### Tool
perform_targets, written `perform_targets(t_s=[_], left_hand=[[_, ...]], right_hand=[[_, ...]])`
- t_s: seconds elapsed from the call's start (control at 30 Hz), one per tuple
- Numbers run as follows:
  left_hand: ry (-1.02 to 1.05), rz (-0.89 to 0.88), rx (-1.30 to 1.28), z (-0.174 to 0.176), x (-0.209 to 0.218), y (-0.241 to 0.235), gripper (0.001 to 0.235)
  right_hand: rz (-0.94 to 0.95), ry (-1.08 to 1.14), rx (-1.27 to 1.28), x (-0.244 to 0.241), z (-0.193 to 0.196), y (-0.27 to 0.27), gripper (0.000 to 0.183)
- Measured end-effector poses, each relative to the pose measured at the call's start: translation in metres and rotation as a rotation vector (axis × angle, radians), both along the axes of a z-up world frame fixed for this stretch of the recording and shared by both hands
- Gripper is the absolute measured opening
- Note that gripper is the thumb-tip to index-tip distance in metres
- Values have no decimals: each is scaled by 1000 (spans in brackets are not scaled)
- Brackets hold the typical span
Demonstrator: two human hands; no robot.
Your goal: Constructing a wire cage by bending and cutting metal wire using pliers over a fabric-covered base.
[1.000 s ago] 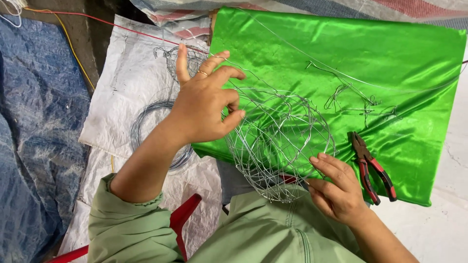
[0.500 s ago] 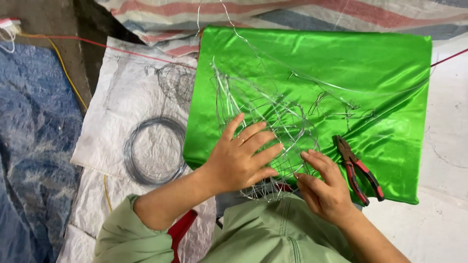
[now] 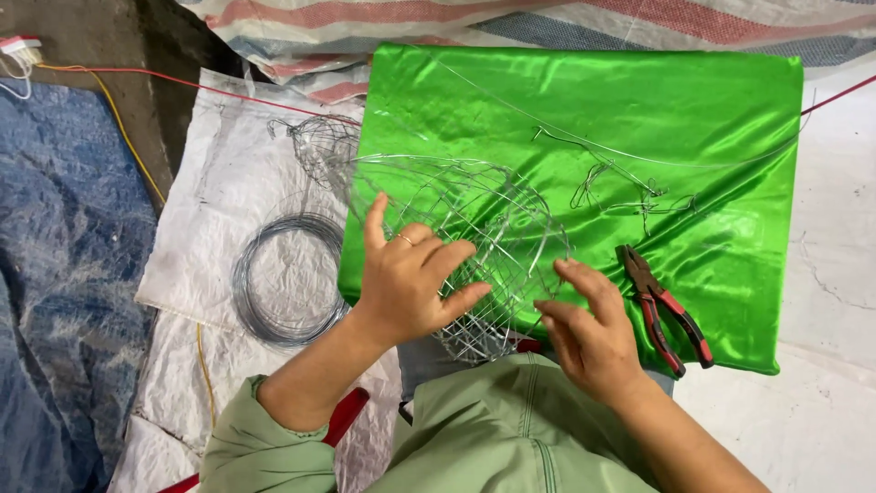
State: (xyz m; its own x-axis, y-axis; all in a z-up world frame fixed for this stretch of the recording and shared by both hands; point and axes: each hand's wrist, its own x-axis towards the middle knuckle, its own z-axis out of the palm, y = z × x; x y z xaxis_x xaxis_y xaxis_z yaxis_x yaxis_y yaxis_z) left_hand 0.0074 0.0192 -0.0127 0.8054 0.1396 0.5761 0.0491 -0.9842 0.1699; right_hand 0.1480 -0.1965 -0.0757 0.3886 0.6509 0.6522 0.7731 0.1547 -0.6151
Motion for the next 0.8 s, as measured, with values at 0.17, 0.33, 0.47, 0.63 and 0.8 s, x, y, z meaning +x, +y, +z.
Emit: perform_targets(t_s=[0.17,0.33,0.47,0.63,0.8], left_hand=[[-80,42,-11,2,-6,1,43],[-158,-6,-95,15,-6,0,38],[-270,23,-96,36,-3,-11,33],[-447,37,-203,33,13,-37,36],[-670,246,-353,-47,43,-70,45]], right_hand=[[14,118,16,-15,12,8,14],[1,198,27,-29,16,5,16],[37,308,69,-31,29,-2,20],[-75,341,193,-19,49,-4,23],[-234,371,358,5,33,11,14]])
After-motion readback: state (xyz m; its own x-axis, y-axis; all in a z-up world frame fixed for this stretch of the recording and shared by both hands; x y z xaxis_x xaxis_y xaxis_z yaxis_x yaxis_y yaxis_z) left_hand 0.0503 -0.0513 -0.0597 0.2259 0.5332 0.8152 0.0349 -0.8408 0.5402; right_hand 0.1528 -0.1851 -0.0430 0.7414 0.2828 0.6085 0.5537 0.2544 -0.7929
